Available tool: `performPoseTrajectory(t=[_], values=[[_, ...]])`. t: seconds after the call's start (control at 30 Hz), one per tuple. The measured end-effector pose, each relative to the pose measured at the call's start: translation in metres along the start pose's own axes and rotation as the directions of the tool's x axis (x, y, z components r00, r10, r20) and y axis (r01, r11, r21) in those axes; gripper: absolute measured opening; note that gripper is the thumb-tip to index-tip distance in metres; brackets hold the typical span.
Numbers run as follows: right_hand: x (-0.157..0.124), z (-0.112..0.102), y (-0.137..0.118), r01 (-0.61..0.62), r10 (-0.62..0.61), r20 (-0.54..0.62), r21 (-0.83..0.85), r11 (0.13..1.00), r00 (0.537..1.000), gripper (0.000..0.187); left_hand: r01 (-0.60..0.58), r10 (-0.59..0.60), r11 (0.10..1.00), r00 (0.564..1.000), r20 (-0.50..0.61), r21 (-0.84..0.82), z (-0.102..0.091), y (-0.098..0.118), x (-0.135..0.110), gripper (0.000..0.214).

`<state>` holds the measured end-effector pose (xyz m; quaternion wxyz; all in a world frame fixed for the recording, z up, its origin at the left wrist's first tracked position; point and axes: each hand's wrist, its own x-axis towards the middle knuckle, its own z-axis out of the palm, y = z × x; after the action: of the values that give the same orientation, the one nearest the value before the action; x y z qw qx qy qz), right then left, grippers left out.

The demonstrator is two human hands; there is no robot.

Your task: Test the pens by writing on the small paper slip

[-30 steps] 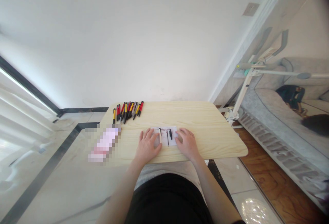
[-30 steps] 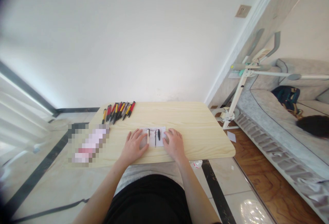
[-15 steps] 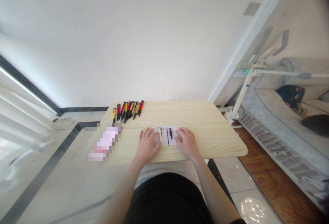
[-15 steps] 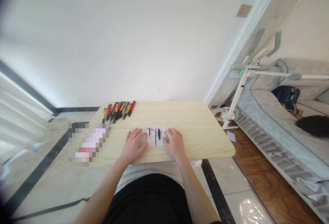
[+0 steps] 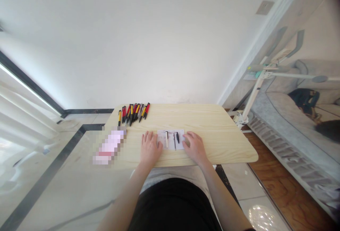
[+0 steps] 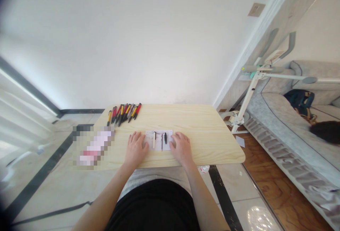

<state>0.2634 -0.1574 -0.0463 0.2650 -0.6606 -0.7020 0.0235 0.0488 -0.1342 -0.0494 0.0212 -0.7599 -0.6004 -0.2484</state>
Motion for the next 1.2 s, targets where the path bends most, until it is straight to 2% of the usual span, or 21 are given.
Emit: performPoseTrajectory(t=[0.47,0.8,1.07,1.2], values=[[0.0,0.0,0.0,0.003,-0.003,-0.008,-0.004,1.0,1.0,0.028,0.009,-0.009,1.0,1.0,0.013,-0.014,0.0,0.0,0.0,0.037],[0.0,-0.001,-0.001,-0.003,0.003,-0.007,-0.005,1.0,1.0,0.027,0.065,-0.065,0.998,0.997,0.029,0.008,0.0,0.001,0.001,0.037],[0.0,-0.003,-0.003,-0.014,0.014,-0.002,0.005,1.0,1.0,0.027,0.059,-0.059,0.998,0.998,0.026,0.018,-0.002,-0.013,0.032,0.032],[0.001,-0.003,-0.003,-0.023,0.023,-0.001,0.004,1.0,1.0,0.027,0.049,-0.05,0.999,0.997,0.066,0.014,-0.002,-0.016,0.045,0.031]])
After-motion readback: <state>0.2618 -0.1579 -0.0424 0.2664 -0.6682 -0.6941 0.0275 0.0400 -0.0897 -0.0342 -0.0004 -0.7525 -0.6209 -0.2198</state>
